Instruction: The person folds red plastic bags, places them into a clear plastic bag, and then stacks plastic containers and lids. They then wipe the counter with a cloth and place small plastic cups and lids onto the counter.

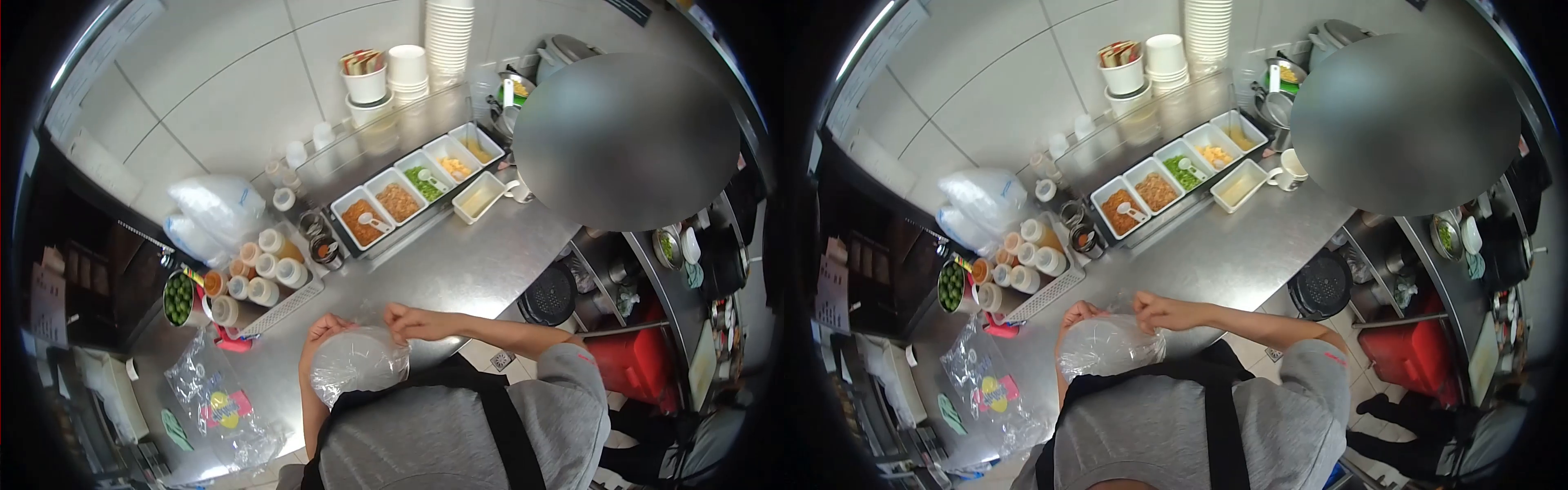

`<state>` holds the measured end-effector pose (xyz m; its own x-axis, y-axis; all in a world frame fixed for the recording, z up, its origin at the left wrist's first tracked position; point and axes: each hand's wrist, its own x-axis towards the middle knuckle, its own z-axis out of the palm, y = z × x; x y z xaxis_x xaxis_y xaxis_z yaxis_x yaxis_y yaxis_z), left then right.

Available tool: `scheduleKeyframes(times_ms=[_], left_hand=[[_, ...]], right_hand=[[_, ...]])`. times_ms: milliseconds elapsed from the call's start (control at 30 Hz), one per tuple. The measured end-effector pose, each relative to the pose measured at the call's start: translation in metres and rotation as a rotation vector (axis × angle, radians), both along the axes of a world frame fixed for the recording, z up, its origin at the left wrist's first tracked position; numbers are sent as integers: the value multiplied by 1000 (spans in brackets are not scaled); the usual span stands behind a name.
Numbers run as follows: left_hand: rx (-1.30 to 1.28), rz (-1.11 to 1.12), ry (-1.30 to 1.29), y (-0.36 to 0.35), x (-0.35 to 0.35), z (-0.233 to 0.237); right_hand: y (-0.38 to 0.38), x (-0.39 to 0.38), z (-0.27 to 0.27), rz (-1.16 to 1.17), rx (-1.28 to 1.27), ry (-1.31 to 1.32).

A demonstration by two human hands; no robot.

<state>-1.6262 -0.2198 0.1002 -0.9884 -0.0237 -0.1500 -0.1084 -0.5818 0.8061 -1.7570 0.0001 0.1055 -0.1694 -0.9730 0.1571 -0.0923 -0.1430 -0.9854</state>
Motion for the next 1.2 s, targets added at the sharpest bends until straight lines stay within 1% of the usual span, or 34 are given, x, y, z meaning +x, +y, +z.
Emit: scheduleKeyframes(times_ms=[67,100,133,200,233,267,333,367,400,467,533,567,633,667,733,767,833,867,933,967,1033,1067,1167,1200], left_hand=[[14,57,33,-8,-1,-2],[46,86,21,-6,2,0],[81,115,9,-3,6,1],[-45,160,94,0,7,3],[-111,180,134,0,8,6],[-172,114,23,-6,11,11],[-284,-26,-186,-20,9,28],[-465,-104,-28,-17,7,54],[-646,-182,133,-16,7,94],[-1012,-232,317,-4,7,133],[-1385,-164,353,21,2,145],[-1418,-192,396,22,2,143],[-1493,-262,484,19,2,135],[-1502,-255,568,17,3,130],[-1524,-228,741,10,3,120],[-1471,-188,737,8,3,117],[-1356,-105,707,10,8,110],[-1422,-122,714,10,13,111],[-1564,-159,733,10,19,125],[-1610,-247,705,14,26,136],[-1693,-423,662,21,35,160],[-1711,-418,666,19,39,163],[-1753,-452,704,15,54,161],[-1775,-477,736,15,56,160]], right_hand=[[16,14,14,12,76,-91],[22,21,22,-28,33,-223],[30,29,30,-50,33,-227],[40,38,43,-98,21,-212],[42,48,41,-149,83,-338],[40,52,40,-186,65,-384],[25,55,60,-267,31,-462],[13,57,73,-359,-13,-449],[4,57,86,-382,39,-335],[-9,57,107,-420,138,-106],[-17,63,113,-516,-30,506],[-19,67,114,-549,-118,807],[-25,73,112,-479,-199,769],[-27,74,112,-445,-241,751],[-22,67,113,-390,-162,354],[-20,61,114,-348,-118,158],[-27,48,113,-579,-258,342],[-30,47,109,-690,-329,431],[-36,49,86,-498,-164,228],[-38,51,74,-406,-80,127],[-30,43,64,-239,19,156],[-27,37,60,-161,69,175],[-25,35,43,-94,56,130],[-23,38,42,-98,94,78]])
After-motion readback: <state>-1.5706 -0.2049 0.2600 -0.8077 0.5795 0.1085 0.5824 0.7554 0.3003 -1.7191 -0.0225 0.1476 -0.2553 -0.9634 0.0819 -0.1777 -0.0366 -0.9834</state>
